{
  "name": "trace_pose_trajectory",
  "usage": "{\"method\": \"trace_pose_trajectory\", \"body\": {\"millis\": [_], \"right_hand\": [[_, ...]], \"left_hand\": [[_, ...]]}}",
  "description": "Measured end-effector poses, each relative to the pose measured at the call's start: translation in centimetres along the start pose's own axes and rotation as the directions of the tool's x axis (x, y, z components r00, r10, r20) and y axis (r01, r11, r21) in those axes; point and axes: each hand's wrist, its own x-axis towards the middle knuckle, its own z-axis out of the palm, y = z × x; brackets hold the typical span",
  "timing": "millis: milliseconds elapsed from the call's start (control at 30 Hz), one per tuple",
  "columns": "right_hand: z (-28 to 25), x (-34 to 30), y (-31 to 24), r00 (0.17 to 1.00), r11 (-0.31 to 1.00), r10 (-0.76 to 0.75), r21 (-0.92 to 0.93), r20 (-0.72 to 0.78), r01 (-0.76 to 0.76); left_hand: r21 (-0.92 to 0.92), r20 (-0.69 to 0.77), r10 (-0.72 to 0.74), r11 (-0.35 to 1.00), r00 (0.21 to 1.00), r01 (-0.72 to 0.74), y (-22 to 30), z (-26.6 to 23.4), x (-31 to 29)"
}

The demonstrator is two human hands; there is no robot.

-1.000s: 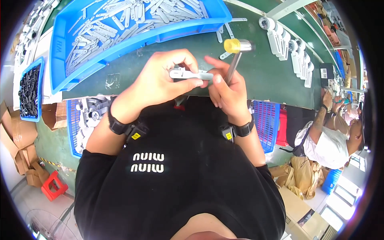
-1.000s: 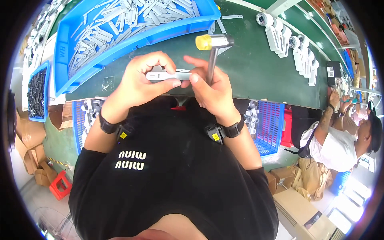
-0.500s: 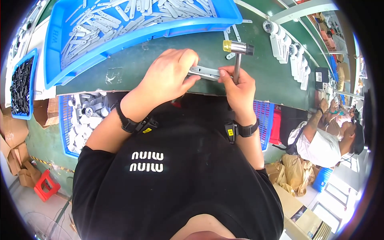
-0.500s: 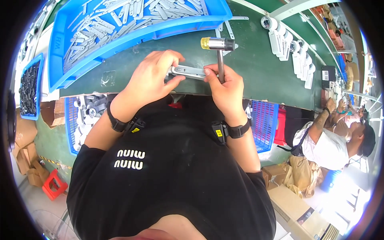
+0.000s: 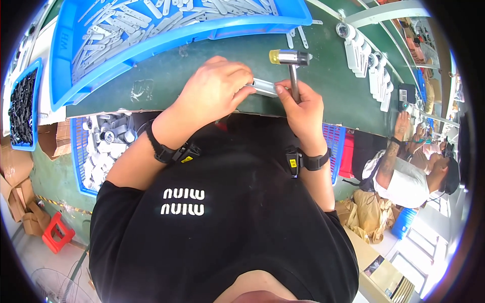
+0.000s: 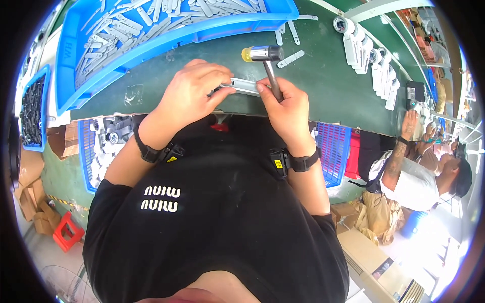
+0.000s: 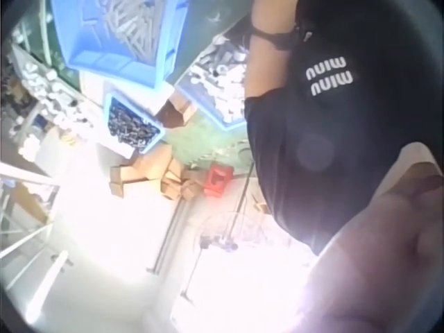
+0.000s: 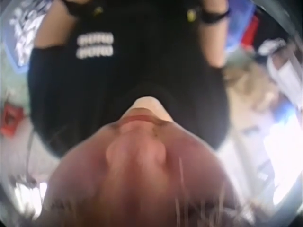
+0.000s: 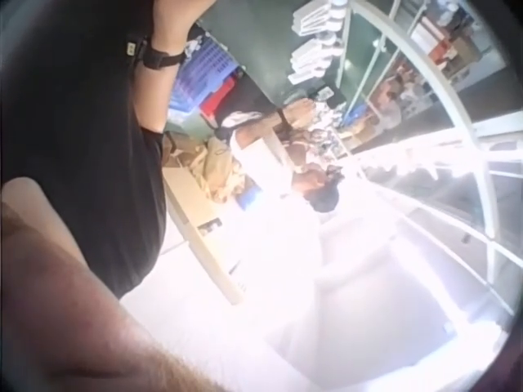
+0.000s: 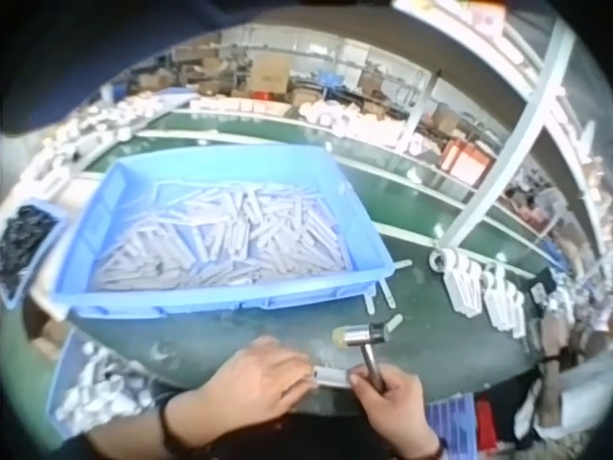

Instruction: Assembling white plastic brackets by inserting metal pins and tapping them into place with a small hammer.

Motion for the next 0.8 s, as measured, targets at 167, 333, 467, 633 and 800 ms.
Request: {"method": "trace_pose_trajectory", "body": {"millis": [167,333,467,633,800], "right_hand": [[0.6,0.0,0.1,0.999,0.998,0.038,-0.043,-0.031,-0.039],[0.3,0.1,0.0,1.000,0.994,-0.005,-0.112,-0.004,0.005],[0.4,0.1,0.1,0.999,0.993,-0.043,-0.113,-0.001,0.043],[0.3,0.3,0.5,0.998,0.993,-0.061,-0.105,0.010,0.062],[0.3,0.2,0.1,0.996,0.990,-0.090,-0.112,-0.001,0.089]], "left_hand": [[0.017,0.005,0.001,1.000,1.000,-0.001,0.2,-0.1,0.2],[0.036,0.033,-0.032,0.999,0.999,0.030,1.0,-0.3,0.4],[0.198,0.161,-0.075,0.979,0.984,0.043,2.7,-0.3,1.5],[0.197,0.154,0.025,0.979,0.988,-0.055,2.7,1.1,1.2],[0.247,0.163,0.043,0.965,0.986,-0.083,2.2,1.5,1.1]]}}
